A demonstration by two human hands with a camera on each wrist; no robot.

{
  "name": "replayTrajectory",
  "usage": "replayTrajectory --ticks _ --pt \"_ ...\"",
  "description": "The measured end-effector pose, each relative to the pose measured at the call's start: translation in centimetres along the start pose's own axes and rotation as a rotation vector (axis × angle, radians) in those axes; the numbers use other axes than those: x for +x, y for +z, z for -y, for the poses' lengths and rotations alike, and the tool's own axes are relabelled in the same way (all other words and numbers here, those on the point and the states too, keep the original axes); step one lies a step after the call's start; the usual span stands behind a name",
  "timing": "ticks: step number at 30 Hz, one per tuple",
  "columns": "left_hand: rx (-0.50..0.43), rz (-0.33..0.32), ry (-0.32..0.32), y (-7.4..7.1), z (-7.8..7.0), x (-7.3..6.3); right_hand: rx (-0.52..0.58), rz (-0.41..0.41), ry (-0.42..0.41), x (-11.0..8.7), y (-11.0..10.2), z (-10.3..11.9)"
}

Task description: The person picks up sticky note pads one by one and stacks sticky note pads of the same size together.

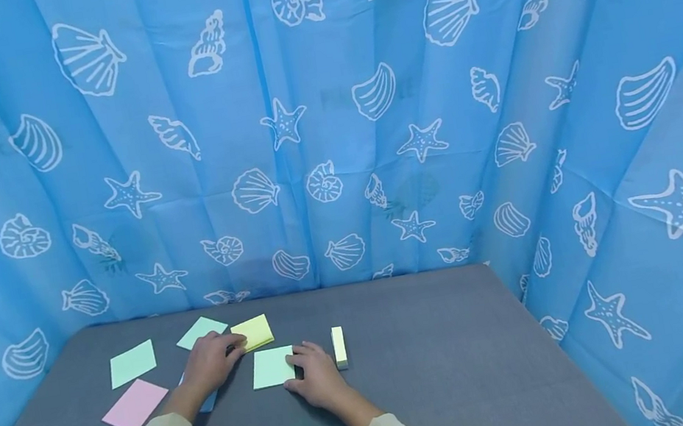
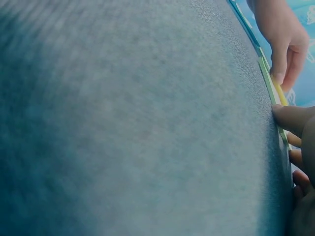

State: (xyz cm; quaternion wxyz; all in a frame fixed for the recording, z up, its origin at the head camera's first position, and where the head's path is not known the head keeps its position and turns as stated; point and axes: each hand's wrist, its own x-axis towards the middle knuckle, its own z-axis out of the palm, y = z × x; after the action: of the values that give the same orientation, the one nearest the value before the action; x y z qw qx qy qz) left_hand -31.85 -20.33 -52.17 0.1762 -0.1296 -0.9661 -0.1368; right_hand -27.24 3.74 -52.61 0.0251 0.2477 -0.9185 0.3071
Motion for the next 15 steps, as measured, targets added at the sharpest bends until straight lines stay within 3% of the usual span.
replayTrajectory --ticks 6,15 --pt "-0.045 0.048 -0.060 -0.08 0.21 0.02 0.005 0.002 -0.002 -0.08 -0.11 0.05" --pt "-0.069 0.085 -0.075 -0.21 0.61 0.36 0.009 0.003 0.000 0.11 -0.09 -0.09"
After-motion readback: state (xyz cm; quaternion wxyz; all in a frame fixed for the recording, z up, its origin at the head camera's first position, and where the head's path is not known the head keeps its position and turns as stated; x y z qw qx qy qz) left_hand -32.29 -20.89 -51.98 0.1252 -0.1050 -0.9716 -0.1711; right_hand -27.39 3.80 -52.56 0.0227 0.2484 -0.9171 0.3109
